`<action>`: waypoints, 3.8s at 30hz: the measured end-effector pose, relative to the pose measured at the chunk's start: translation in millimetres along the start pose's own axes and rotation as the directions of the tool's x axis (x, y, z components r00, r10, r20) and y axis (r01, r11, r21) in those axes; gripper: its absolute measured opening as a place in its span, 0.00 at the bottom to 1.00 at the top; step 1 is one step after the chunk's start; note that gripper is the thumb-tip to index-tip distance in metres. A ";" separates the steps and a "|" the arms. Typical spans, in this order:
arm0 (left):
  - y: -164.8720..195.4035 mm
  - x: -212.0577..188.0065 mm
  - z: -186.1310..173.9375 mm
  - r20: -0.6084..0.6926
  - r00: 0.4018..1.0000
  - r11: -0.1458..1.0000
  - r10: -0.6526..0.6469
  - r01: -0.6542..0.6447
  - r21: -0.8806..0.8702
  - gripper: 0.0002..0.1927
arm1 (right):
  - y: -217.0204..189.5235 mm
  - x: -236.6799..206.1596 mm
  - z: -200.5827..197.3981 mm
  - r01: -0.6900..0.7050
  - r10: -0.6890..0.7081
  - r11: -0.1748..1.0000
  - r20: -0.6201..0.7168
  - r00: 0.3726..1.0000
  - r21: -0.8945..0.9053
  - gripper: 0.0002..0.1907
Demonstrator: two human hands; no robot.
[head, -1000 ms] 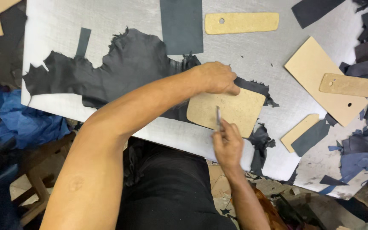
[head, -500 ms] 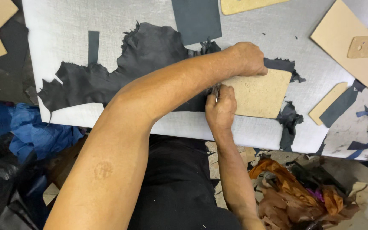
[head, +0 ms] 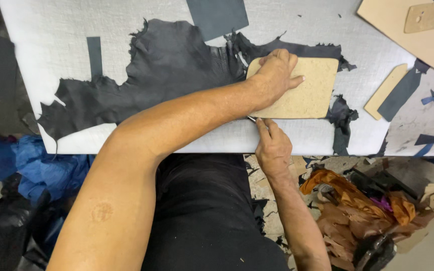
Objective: The person uses a utility knife to cut black leather pieces following cardboard templates. They repeatedly place templates on the leather, trace the outlines, cut along the lines, and remove the cut pieces. The process is repeated with different templates and leather sections.
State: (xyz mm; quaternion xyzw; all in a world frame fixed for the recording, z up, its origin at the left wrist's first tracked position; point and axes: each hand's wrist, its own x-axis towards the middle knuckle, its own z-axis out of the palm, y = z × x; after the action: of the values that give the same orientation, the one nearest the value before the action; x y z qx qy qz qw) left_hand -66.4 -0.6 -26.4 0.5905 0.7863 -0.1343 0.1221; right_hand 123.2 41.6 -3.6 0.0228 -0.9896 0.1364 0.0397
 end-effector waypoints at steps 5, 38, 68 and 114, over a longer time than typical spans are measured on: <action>3.4 1.1 -0.8 -0.034 0.998 0.999 -0.044 0.045 0.012 0.45 | 21.8 -18.7 -28.0 0.010 0.002 0.995 0.127 0.992 -0.097 0.22; 87.6 -16.6 -3.2 -0.072 0.775 0.609 -0.627 0.431 -0.666 0.40 | 167.6 65.0 -62.9 0.170 -0.144 0.952 -0.117 0.983 0.256 0.18; 87.3 7.6 -34.8 0.152 0.826 0.597 -0.543 0.507 -0.622 0.44 | 210.9 120.4 -106.6 -0.018 0.027 0.996 -0.101 0.995 0.084 0.15; 30.5 -57.8 4.3 -0.092 0.848 0.740 -0.522 0.396 -0.543 0.47 | 208.4 75.3 -75.6 0.030 -0.041 0.984 -0.060 0.997 -0.178 0.23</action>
State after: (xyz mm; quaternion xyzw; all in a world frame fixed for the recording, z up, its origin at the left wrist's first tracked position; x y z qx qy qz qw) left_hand -21.1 -45.8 -12.2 0.3355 0.9237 0.1217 0.1395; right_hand 42.0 259.9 19.5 0.0324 -0.9955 0.0477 0.0753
